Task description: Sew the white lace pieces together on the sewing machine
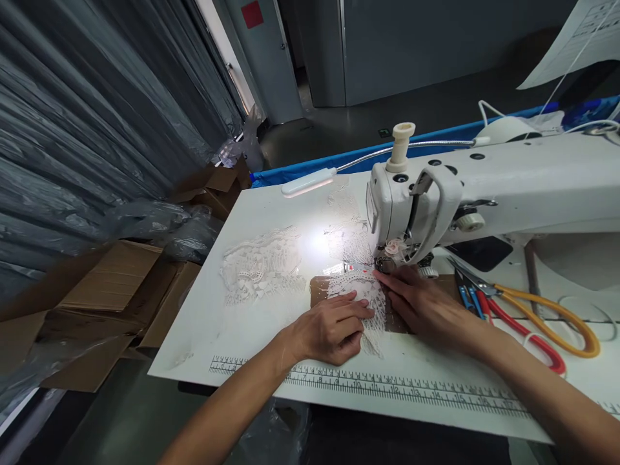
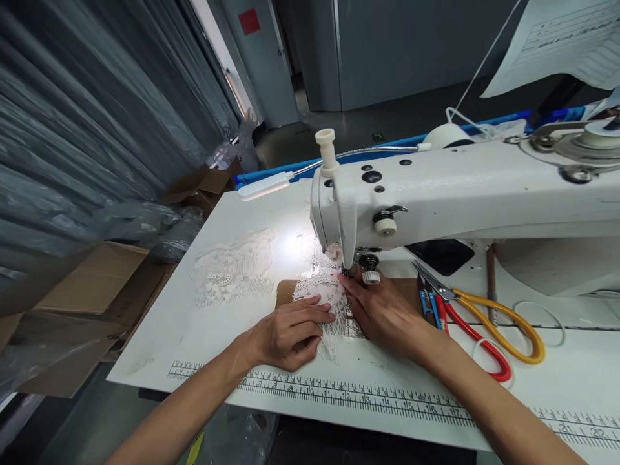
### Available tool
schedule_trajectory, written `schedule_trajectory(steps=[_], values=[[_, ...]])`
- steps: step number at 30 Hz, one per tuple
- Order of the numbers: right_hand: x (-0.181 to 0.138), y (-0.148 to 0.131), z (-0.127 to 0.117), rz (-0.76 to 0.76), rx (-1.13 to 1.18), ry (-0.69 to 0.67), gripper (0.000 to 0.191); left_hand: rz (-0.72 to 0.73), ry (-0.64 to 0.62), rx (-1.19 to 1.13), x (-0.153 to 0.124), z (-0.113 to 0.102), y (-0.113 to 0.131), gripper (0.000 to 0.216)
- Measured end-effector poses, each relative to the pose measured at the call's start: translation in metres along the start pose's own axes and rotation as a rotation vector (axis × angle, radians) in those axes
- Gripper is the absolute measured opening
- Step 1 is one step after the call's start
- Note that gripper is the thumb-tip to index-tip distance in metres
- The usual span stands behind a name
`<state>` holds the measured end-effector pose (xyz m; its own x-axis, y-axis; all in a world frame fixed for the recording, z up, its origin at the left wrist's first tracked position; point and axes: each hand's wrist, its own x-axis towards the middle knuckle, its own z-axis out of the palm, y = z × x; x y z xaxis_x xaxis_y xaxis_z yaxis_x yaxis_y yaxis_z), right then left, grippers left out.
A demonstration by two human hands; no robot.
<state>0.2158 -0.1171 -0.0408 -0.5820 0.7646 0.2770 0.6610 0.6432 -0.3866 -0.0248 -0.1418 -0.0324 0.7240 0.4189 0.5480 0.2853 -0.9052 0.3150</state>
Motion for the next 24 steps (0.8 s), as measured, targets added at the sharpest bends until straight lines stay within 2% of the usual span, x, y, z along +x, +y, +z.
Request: schedule_trajectory(steps=[3,6,12,14,20,24], values=[[-0.011,0.004,-0.011,0.097,0.123,0.028,0.045,0.001,0.009,-0.001,0.000,-0.001,0.000,0.008],[-0.021,0.005,-0.020,0.124,0.181,0.047,0.040,0.001,0.003,-0.001,0.001,-0.002,0.000,0.009],[-0.025,-0.005,-0.020,0.177,0.208,0.101,0.038,-0.003,-0.011,-0.013,0.004,-0.005,0.001,0.009],[-0.025,-0.008,-0.018,0.153,0.213,0.089,0.038,-0.008,-0.011,-0.017,0.005,-0.005,0.001,0.010],[-0.028,-0.007,-0.012,-0.049,0.115,0.002,0.041,-0.033,-0.021,-0.024,0.004,-0.006,0.002,0.011],[-0.028,-0.003,-0.005,-0.093,0.034,-0.007,0.047,-0.033,-0.015,-0.016,0.004,-0.005,0.002,0.010]])
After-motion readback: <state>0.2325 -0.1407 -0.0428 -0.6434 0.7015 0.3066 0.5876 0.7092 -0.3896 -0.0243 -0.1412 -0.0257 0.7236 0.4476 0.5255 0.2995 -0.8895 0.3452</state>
